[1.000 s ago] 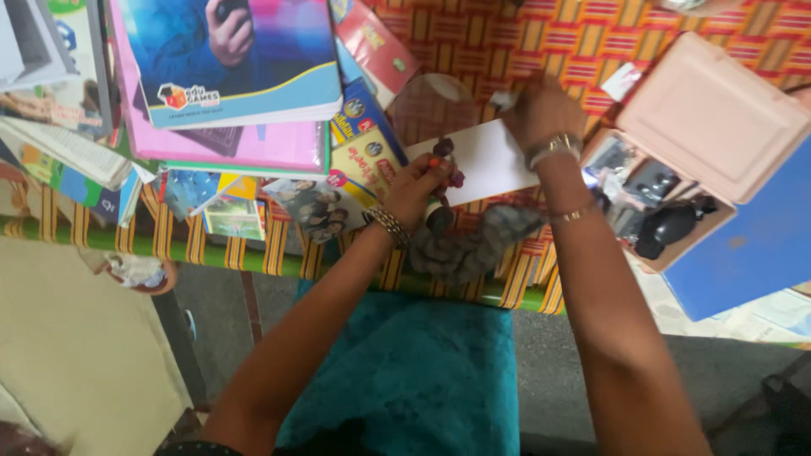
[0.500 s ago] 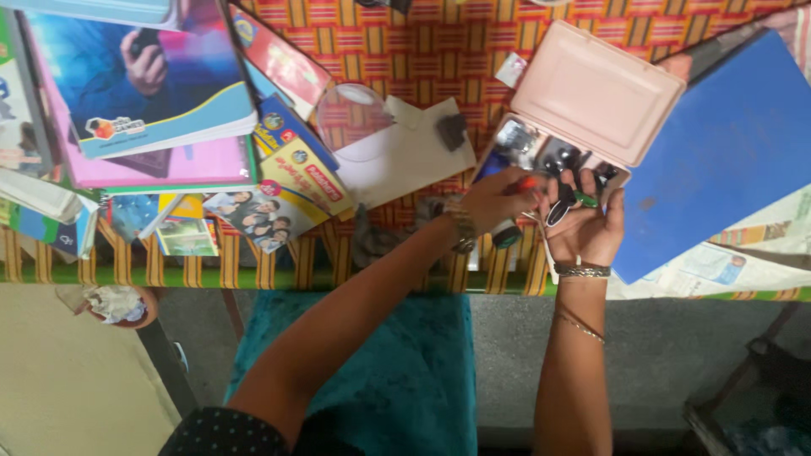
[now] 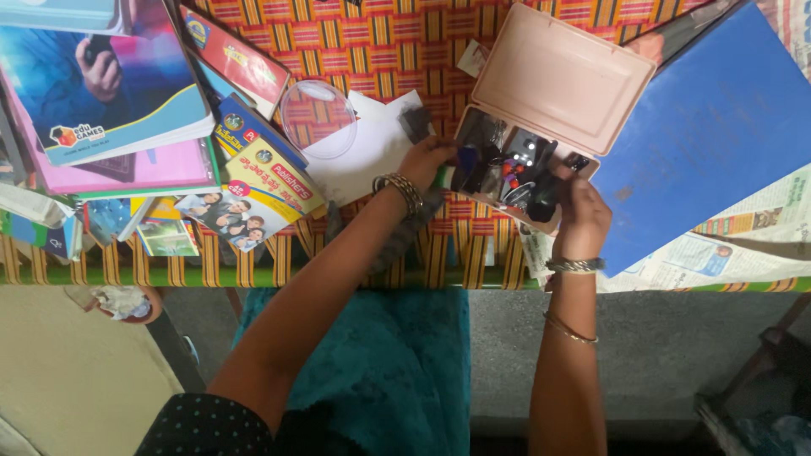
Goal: The person sorts through a collection of small household items, books, and papers on a bed, placing objects like a watch, coins, and small containers into a pink plastic box.
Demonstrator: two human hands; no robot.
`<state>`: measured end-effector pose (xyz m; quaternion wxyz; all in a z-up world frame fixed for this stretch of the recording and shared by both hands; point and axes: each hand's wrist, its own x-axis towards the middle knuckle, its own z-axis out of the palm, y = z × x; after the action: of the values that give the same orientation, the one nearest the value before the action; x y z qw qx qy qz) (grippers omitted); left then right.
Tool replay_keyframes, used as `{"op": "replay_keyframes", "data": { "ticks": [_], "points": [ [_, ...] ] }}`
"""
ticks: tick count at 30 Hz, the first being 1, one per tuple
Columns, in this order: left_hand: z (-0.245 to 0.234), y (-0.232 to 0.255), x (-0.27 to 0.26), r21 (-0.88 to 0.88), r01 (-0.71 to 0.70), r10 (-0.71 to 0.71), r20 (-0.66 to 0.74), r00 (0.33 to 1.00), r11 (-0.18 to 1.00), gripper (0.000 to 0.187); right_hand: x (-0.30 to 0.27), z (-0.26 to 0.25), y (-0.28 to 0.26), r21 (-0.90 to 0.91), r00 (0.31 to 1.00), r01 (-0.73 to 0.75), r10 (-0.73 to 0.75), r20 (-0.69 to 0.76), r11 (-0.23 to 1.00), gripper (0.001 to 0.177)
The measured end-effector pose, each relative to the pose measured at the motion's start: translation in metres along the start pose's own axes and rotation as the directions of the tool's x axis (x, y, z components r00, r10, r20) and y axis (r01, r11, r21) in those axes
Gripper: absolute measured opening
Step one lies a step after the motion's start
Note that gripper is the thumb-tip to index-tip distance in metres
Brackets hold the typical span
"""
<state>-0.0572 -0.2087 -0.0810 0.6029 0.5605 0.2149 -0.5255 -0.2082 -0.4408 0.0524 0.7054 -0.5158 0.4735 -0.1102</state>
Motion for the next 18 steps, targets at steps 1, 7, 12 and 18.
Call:
{"op": "replay_keyframes", "data": {
  "ticks": [1, 7, 12, 18],
  "points": [
    [-0.002, -0.003, 0.003, -0.005, -0.001, 0.001, -0.003, 1.000, 1.000, 0.032, 0.006, 0.003, 0.002, -0.003, 1.000, -0.001, 0.001, 0.004, 1.000, 0.031],
    [-0.017, -0.025, 0.003, 0.033, -0.148, 0.150, -0.063, 0.987, 0.988, 0.031, 0.026, 0.085, -0.023, -0.815, 0.819, 0.541, -0.351, 0.453, 0.210, 0.021],
    [-0.023, -0.024, -0.002, -0.185, -0.218, 0.222, 0.002, 0.975, 0.958, 0.033, 0.058, 0.145, -0.022, -0.926, 0.948, 0.311, 0.134, 0.287, -0.213, 0.025],
    [-0.021, 0.030, -0.025, -0.170, -0.055, 0.048, -0.046, 0.998, 0.984, 0.035, 0.074, 0.125, -0.001, -0.865, 0.885, 0.456, 0.005, 0.466, -0.207, 0.015]
  ]
}}
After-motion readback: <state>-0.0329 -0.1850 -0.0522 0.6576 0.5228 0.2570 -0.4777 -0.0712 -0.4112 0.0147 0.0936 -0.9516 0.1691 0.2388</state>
